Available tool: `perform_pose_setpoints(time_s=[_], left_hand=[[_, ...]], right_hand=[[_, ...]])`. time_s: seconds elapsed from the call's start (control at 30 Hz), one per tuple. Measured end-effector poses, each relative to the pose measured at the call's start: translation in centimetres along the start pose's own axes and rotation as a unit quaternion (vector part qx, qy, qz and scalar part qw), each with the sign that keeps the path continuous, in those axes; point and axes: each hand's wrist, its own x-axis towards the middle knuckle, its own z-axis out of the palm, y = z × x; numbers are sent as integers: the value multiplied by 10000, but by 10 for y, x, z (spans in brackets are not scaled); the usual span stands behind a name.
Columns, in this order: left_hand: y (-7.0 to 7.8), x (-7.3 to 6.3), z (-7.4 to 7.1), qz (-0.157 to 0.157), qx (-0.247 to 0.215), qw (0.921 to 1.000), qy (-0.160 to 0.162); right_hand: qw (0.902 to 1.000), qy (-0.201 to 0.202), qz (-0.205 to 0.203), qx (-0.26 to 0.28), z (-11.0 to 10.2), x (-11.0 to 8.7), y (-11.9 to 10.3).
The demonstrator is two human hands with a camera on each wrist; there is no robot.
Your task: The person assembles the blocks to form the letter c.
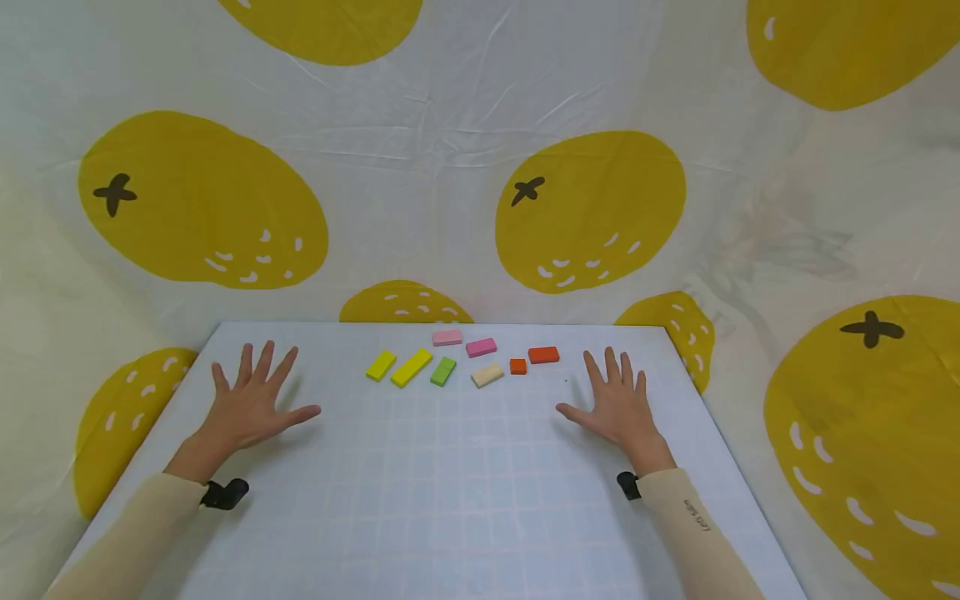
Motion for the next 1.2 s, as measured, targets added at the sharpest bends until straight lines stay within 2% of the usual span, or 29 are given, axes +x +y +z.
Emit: perform_pose_setpoints(time_s=[0.27, 0.57, 0.87, 1.2], left_hand=[[10, 6, 6, 17, -85, 10000, -13], [27, 17, 13, 125, -203, 9997, -30], [58, 33, 17, 426, -245, 9988, 50], [96, 48, 19, 620, -116, 9980, -52]], right_hand=[[9999, 88, -77, 66, 6, 0, -7], [9994, -40, -170, 289, 13, 2, -21], [9990, -159, -290, 308, 14, 3, -38], [9979, -227, -408, 445, 21, 7, -52]])
